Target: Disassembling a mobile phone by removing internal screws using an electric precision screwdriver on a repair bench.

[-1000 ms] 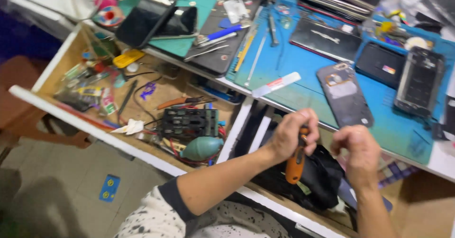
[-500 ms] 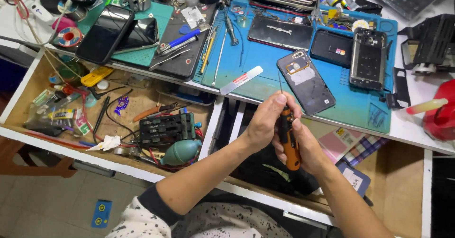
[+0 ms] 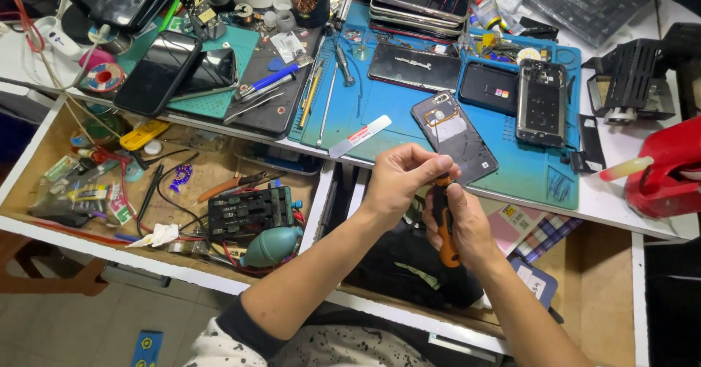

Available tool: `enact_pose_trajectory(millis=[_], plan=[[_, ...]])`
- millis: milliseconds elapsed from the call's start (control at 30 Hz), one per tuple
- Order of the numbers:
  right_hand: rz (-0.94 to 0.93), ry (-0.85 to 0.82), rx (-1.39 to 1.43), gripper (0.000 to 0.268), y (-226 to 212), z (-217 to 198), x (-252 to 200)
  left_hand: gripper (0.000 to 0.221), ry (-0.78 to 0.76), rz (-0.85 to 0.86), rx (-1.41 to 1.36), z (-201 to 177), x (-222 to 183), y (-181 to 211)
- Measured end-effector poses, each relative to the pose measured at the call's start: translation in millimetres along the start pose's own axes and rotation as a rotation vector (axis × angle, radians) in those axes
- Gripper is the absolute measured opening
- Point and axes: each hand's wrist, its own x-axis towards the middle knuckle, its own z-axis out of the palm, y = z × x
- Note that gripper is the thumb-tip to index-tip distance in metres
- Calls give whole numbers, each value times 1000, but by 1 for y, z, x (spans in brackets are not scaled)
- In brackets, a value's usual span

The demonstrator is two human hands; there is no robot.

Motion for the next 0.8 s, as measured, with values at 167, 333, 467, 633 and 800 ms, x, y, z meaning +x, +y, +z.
enact_pose_trajectory(millis=[167, 333, 467, 633, 800], plan=[[13, -9, 66, 62, -9, 5, -4, 20, -258, 10, -75, -6, -7, 11], [5, -33, 60, 61, 0, 1, -3, 28, -213, 123, 330, -21, 14, 8], [-94, -61, -141, 50, -30, 21, -4, 56, -182, 210, 845, -11, 10, 35], [-190, -23, -304, 38, -21, 7, -2, 60, -198, 86, 924, -7, 11, 35], [-7, -214, 29, 70, -10, -6, -9, 53, -484, 149, 861, 2, 10, 52]])
